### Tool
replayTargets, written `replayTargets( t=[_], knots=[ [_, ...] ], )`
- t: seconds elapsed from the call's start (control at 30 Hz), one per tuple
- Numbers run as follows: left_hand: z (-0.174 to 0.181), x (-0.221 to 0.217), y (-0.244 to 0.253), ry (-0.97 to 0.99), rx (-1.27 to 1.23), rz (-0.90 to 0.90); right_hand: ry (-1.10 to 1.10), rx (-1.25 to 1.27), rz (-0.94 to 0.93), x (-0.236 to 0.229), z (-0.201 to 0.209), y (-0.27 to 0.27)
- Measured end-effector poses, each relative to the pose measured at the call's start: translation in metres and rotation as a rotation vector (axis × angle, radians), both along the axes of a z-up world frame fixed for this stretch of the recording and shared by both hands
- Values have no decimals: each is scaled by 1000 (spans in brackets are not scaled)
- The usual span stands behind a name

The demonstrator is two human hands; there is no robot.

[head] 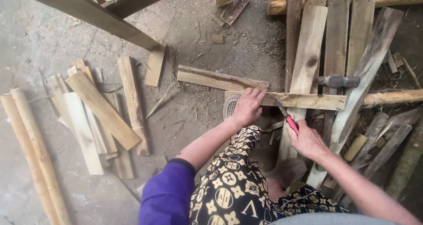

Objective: The person kneels on the ground and dismantles a wooden chair, using pliers to pull nails out of the wooden slats and a hammer to work the pieces apart. They remove slats one at a time, set the freed boards aside, and later lift the chair to work on its seat and legs.

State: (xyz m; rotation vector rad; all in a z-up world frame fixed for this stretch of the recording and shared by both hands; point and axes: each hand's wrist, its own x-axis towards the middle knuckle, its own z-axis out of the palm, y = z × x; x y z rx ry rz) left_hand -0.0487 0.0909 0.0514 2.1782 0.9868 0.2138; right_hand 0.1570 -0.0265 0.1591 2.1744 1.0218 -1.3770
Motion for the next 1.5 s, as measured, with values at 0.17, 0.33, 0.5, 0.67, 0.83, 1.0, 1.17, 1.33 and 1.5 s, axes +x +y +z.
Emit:
replayTargets(
  t=[0.17, 0.33, 0.5, 0.67, 0.83, 1.0, 1.17, 1.33, 1.5],
  knots=[
    [-3, 5, 2, 36, 13, 3, 369, 115, -964, -48, 43, 12],
    [-10, 5, -15, -81, -29, 127, 813, 44, -1333, -36, 12, -14],
    [3, 11, -39, -2, -755, 290, 1025, 140, -1457, -35, -5, -19],
    [14, 24, -45, -188, -1327, 327, 408, 319, -1275, -60, -33, -37],
    [0, 29, -55, -194, -1367, 468, 178, 481, -1117, -68, -29, -32],
    [18, 22, -54, -251, -1358, 538, 298, 453, -1137, -69, 8, -9],
    [29, 15, -49, -361, -1531, 629, 300, 411, -1134, -70, 16, 4],
    [50, 14, -40, -429, -1630, 658, 303, 391, -1142, -66, 17, 9],
    [33, 25, -45, -518, -1795, 707, 330, 381, -1263, -69, 36, 26]
  ],
)
